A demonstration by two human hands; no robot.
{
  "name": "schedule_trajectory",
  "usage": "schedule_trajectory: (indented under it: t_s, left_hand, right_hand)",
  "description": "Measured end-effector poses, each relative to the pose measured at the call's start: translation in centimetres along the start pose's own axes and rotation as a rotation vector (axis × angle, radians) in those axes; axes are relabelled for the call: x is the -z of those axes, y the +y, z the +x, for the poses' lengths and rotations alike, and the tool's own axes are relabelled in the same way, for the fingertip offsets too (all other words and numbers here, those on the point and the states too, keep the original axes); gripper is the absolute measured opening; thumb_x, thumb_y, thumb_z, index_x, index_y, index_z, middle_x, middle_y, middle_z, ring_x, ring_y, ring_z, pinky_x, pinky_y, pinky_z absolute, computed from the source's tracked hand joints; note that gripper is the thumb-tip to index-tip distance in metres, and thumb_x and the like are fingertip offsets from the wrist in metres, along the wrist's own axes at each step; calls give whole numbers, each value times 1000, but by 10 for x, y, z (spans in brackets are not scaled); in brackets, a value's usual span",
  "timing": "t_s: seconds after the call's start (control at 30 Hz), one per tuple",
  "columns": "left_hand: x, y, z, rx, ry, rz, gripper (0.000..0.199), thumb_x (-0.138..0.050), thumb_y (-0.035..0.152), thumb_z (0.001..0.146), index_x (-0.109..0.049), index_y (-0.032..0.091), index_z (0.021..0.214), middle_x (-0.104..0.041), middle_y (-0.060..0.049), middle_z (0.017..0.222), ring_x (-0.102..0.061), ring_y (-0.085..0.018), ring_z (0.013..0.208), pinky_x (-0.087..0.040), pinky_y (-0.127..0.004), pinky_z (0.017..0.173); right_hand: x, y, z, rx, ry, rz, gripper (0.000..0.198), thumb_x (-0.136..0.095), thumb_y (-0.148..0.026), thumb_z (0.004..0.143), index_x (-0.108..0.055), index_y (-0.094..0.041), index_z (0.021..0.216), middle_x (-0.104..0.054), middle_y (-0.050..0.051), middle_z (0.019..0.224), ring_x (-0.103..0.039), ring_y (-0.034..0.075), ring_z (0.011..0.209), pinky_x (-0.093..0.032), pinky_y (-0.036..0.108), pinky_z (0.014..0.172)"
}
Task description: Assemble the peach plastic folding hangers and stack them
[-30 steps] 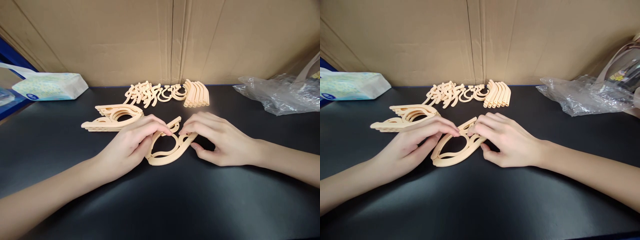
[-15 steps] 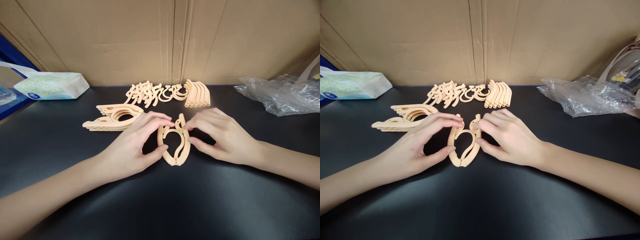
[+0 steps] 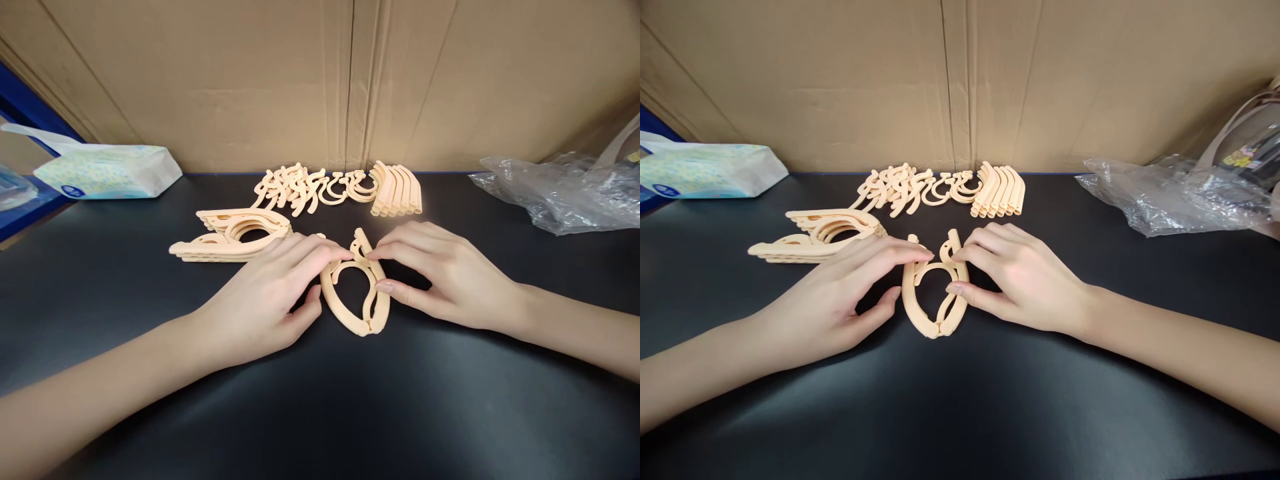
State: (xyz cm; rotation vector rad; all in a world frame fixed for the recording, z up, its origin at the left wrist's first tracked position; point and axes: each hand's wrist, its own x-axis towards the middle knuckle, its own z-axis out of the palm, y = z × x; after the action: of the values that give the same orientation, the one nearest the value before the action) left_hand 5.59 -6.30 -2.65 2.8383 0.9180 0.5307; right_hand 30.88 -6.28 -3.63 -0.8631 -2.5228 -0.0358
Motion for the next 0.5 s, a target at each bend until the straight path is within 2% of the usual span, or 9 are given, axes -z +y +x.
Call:
schedule_trajectory:
  t_s: [0.13, 0.23, 0.37, 0.43, 0.5]
  left_hand:
    - [1, 3, 1, -12, -5, -12, 45, -51, 12, 84, -47, 20, 128, -55, -4, 125, -50, -19, 112, -38, -34, 99]
    - [0, 4, -1, -17, 8, -8, 48, -57, 25, 86, -44, 19, 132, -50, -7, 135, -46, -21, 124, -34, -37, 107]
    - [-4, 2, -3, -13, -39, 12, 68, -62, 43, 85, -34, 15, 141, -44, -12, 144, -41, -25, 132, -29, -42, 113]
    - [-5, 1, -3, -12, -73, 15, 75, -62, 47, 85, -29, 13, 144, -47, -14, 142, -43, -26, 130, -28, -46, 113]
    - [-5, 0, -4, 0, -77, 12, 77, -61, 49, 86, -28, 13, 145, -52, -14, 136, -49, -27, 122, -34, -47, 108]
  right_hand:
    - [1, 1, 0, 13, -36, 60, 36, -51, -42, 94, -64, -12, 110, -67, 11, 105, -60, 21, 94, -47, 36, 84]
    - [0, 2, 0, 42, -74, 87, 38, -52, -42, 94, -61, -12, 117, -65, 11, 117, -59, 22, 105, -46, 35, 92]
    - [-1, 3, 1, 117, -159, 153, 35, -46, -33, 97, -55, -14, 125, -60, 10, 130, -50, 19, 124, -39, 34, 104]
    - [-1, 4, 2, 117, -154, 179, 35, -47, -32, 97, -53, -14, 127, -59, 10, 130, -50, 19, 123, -40, 33, 103]
    - [-1, 3, 1, 72, -97, 189, 34, -48, -32, 97, -53, -14, 124, -61, 11, 125, -55, 20, 115, -43, 33, 98]
